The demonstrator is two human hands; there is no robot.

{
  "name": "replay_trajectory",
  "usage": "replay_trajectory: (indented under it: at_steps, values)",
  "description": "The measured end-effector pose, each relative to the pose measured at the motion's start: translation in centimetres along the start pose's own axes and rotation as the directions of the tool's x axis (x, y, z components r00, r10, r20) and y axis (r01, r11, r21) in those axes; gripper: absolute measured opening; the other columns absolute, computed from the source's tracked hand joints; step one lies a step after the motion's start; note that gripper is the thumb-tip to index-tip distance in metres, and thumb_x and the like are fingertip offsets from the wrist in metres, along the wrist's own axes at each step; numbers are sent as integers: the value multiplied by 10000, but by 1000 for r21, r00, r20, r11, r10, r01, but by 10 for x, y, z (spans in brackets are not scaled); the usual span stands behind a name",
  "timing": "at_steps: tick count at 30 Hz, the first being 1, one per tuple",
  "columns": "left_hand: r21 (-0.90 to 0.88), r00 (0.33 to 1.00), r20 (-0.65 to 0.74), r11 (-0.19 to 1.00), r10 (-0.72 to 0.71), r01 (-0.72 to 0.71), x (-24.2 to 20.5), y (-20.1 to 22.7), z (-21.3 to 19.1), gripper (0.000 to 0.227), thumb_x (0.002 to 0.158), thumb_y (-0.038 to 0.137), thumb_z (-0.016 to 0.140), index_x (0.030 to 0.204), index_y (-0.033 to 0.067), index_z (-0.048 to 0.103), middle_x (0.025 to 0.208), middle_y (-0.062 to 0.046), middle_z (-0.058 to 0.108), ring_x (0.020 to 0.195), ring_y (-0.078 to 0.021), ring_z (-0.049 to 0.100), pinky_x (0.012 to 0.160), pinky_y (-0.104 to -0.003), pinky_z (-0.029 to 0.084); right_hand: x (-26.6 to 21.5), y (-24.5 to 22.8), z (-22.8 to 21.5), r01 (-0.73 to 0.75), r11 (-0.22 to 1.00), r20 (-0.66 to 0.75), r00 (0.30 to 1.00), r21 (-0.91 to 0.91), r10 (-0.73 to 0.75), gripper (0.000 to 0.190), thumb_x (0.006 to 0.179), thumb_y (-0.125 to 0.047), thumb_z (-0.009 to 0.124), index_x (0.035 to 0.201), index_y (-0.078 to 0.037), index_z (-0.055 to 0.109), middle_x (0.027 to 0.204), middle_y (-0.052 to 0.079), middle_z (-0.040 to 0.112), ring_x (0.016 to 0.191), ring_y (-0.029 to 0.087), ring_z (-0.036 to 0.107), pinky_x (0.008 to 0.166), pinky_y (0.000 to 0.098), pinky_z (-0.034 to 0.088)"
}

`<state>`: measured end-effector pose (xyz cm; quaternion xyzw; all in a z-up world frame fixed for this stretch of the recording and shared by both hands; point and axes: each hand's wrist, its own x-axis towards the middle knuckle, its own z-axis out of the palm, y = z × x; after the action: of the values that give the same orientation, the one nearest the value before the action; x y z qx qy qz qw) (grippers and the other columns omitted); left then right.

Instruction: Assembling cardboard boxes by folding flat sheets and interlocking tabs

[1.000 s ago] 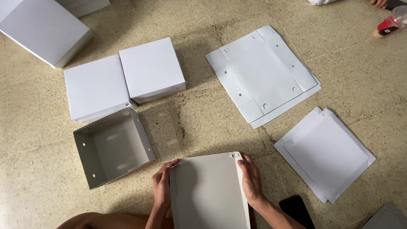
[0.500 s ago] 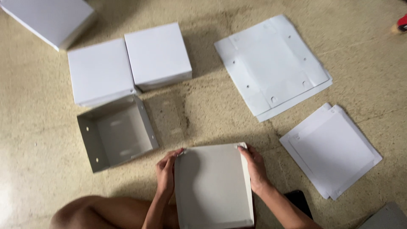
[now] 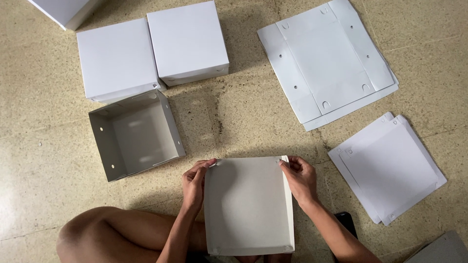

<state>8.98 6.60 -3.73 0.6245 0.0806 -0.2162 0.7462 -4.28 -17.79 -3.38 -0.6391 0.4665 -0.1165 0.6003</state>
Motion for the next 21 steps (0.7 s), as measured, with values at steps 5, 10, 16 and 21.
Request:
replay_trajectory:
  at_steps: [5,10,16,21]
  values:
    - [-3,1000,14,1000,4,-4,-1,0,-2,243,968,97,595,1072,-20,781,940,-134,719,929,-153,565,888,-307,410,-21,-28,6,39,999,-49,998,-18,-40,159,838,-47,778,986,6,753,781,86,684,778,131,591,707,292,509]
    - [-17,1000,8,1000,5,-5,-2,-4,0,238,969,99,597,1056,-24,782,938,-139,716,928,-155,565,877,-304,411,-6,3,5,65,997,-73,995,34,-62,154,834,-54,804,980,-26,766,798,85,712,764,118,613,714,277,523]
    - [-29,1000,21,999,13,-13,0,-6,-2,235,960,96,607,1059,-33,778,947,-142,710,943,-161,570,900,-304,409,-11,-13,5,25,1000,-68,997,0,-25,201,809,-31,798,1006,-18,761,805,96,707,768,123,607,722,278,515]
    - [-36,999,43,999,8,-7,-1,-5,-4,247,974,86,586,1070,-41,775,945,-143,709,944,-159,569,899,-301,403,12,6,-1,-141,988,9,990,67,141,262,765,-99,820,1021,-68,773,844,25,706,787,95,599,711,250,463]
